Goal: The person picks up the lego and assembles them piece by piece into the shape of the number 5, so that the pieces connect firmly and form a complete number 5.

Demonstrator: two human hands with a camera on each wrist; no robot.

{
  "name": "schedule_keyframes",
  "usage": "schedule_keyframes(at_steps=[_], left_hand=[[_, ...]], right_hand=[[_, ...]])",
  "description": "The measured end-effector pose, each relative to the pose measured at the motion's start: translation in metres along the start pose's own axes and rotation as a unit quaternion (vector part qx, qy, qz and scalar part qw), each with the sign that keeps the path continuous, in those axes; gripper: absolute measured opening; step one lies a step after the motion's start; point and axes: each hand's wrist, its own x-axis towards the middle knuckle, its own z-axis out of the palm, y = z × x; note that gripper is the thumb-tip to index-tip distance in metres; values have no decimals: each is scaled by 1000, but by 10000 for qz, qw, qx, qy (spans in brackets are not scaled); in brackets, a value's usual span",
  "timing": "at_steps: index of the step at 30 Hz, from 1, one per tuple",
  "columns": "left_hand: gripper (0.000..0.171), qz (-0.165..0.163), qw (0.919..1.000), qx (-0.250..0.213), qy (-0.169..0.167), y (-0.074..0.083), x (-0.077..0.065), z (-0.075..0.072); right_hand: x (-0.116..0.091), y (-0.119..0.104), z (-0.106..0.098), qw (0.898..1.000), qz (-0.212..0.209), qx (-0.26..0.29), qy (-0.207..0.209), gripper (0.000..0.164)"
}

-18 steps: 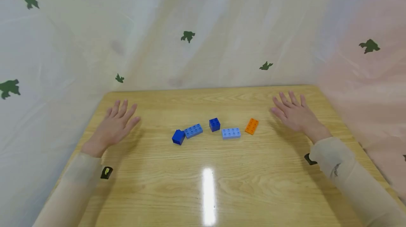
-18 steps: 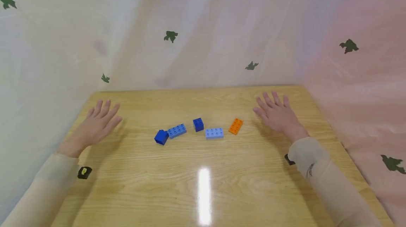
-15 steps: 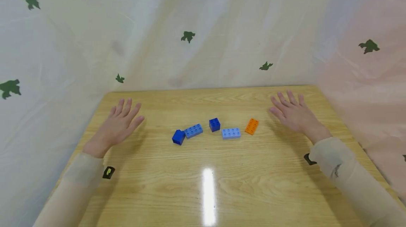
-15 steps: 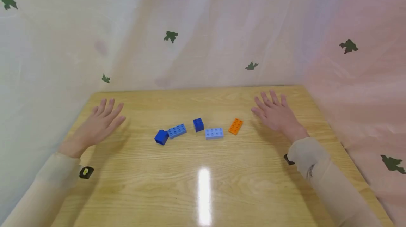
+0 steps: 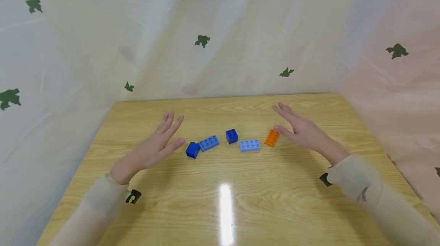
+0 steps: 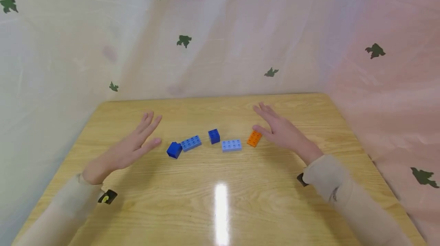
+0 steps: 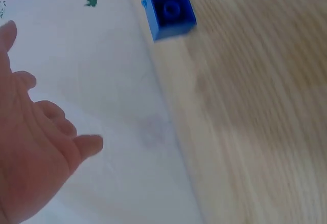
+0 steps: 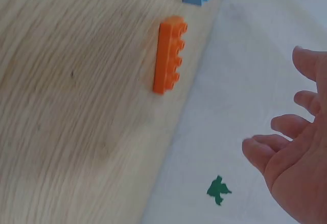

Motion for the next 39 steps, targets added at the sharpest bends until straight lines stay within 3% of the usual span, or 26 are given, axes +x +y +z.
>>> schedule_keyframes(at_steps=[4, 8, 11, 19, 25, 31, 39], left_hand=[[75, 335, 9965, -759, -61, 10, 3, 11], [74, 615, 9886, -1357, -209, 16, 6, 23], [71, 665, 9796, -1856, -375, 19, 11, 33], [64, 313, 9652, -2359, -1080, 26, 20, 54], [62, 3, 9453, -2844, -1598, 22, 26, 73], [60, -329, 9389, -3035, -1587, 19, 32, 85], [56, -416, 9367, -3103, -1570, 20, 41, 93]], right_hand=[[4, -9, 7, 9965, -253, 797, -2, 67], [8, -13, 15, 9853, -56, 1683, -290, 64], [10, -16, 23, 9796, 216, 1942, -465, 60], [16, -22, 43, 9534, 1245, 2378, -1375, 54], [17, -26, 55, 9421, 1603, 2418, -1684, 46], [17, -29, 63, 9371, 1707, 2499, -1741, 43], [18, -33, 70, 9314, 1703, 2611, -1879, 39]])
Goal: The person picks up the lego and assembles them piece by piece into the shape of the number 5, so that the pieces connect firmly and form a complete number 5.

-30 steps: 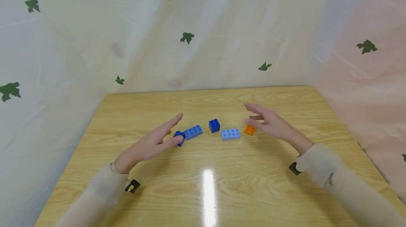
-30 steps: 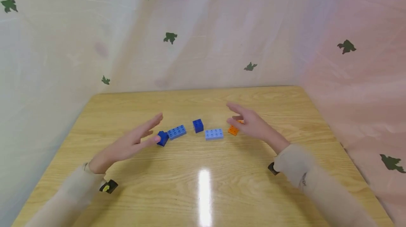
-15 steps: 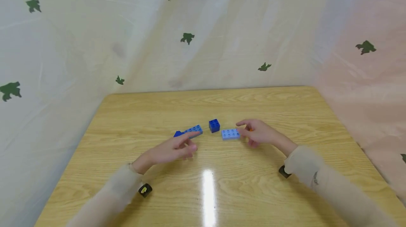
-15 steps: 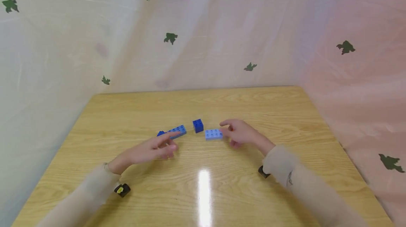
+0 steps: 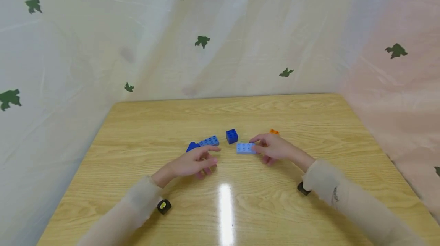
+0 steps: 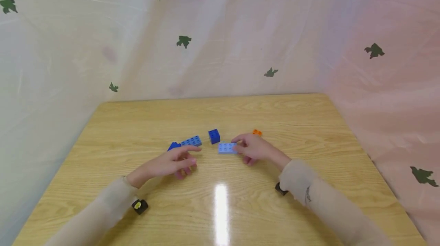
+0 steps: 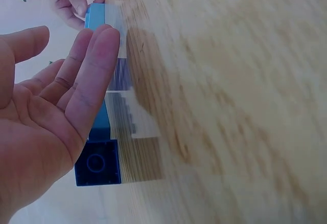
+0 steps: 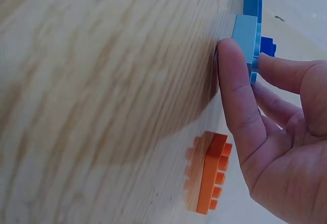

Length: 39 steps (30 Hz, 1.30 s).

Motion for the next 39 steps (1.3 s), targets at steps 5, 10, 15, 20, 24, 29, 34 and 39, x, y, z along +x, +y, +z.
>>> schedule_keyframes(at_steps=[5, 10, 15, 20, 24, 29, 34, 39], left_hand=[[53, -184, 9998, -17, 7, 3, 4, 4], [52, -356, 9993, -119, 23, 4, 8, 8], [54, -413, 9990, -177, 23, 3, 12, 8], [54, -453, 9988, -206, -5, 0, 17, 7], [52, -520, 9985, -140, 20, -1, 20, 7], [49, -587, 9982, 1, 103, -2, 22, 8], [45, -614, 9979, 82, 200, -1, 24, 9], [36, -595, 9978, 143, 254, -1, 26, 12]], right_hand=[[2, -5, 8, 9996, -130, 113, -211, 39], [5, -12, 17, 9987, -130, 346, -347, 38], [10, -17, 26, 9968, -120, 629, -477, 38], [14, -19, 34, 9944, -85, 891, -558, 36], [16, -18, 37, 9930, -69, 972, -672, 36], [20, -17, 39, 9913, 43, 1086, -747, 38], [21, -16, 39, 9897, 127, 1166, -821, 37], [20, -16, 39, 9882, 122, 1209, -934, 34]])
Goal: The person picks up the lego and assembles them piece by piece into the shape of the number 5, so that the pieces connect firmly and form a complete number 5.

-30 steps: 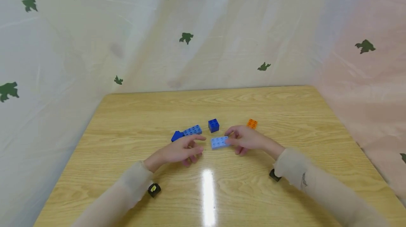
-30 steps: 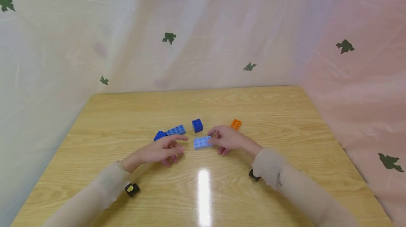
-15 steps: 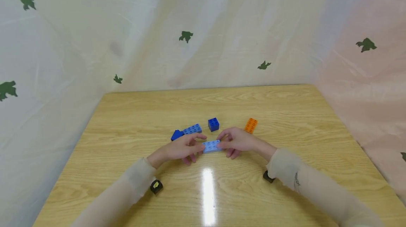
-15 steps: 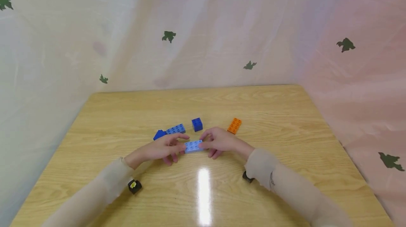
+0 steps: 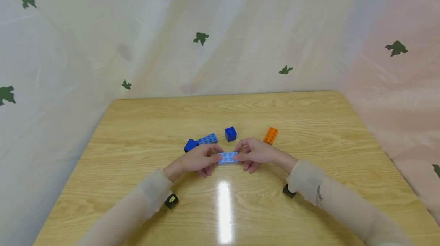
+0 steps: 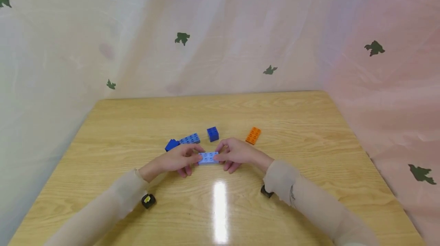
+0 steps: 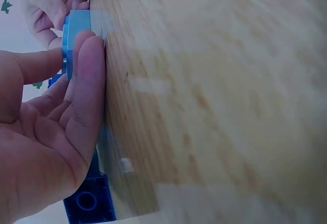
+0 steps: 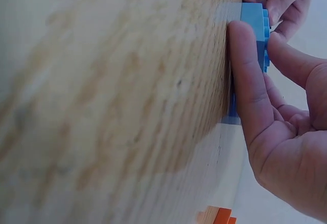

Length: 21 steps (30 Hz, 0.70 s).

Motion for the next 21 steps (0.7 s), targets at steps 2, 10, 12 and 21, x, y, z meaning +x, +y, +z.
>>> schedule_keyframes(at_steps=[2, 10, 12, 21], left_hand=[[33, 22, 10000, 21, -24, 1, 0, 0], [30, -28, 10000, 9, -2, 3, -5, 2], [30, -25, 10000, -8, 11, 3, -7, 3], [29, 81, 9999, 55, 99, 4, -5, 6]], right_hand=[[1, -1, -1, 10000, 28, 18, -69, 33], [3, -4, 1, 9997, 82, 58, -214, 31], [3, -5, 1, 9997, 84, 32, -216, 30], [-1, -2, 0, 9997, -11, -5, -226, 30]])
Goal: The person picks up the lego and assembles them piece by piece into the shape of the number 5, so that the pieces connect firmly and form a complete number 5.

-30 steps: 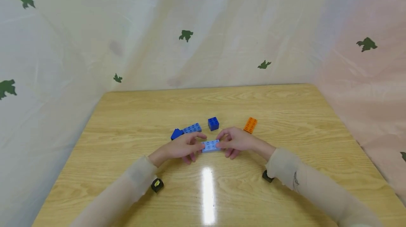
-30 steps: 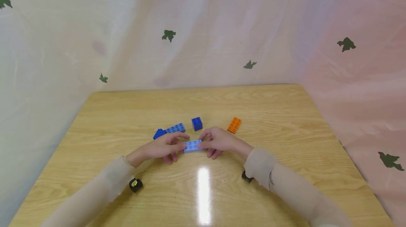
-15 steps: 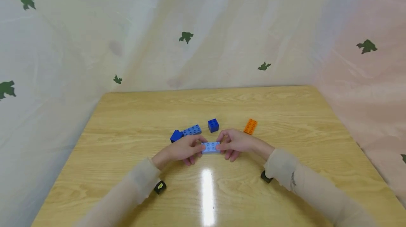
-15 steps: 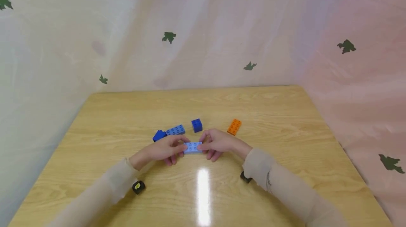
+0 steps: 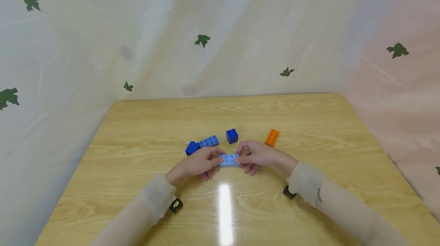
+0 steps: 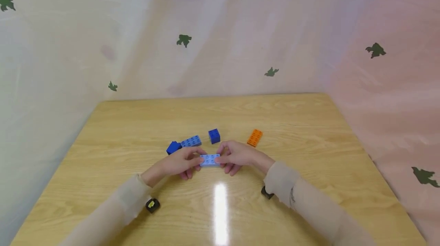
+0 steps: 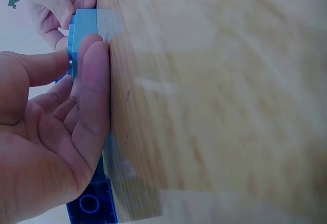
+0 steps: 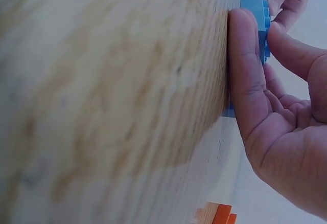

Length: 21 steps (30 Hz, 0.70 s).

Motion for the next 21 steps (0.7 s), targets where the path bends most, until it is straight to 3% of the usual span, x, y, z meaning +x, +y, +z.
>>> schedule_keyframes(at_steps=[5, 21], left_hand=[[30, 90, 9999, -107, 36, -3, 1, 2], [28, -120, 9996, -247, 101, -1, -2, 4]], right_hand=[[0, 1, 2, 9999, -39, -55, 83, 31], [0, -4, -2, 10000, 9, -88, -1, 34]])
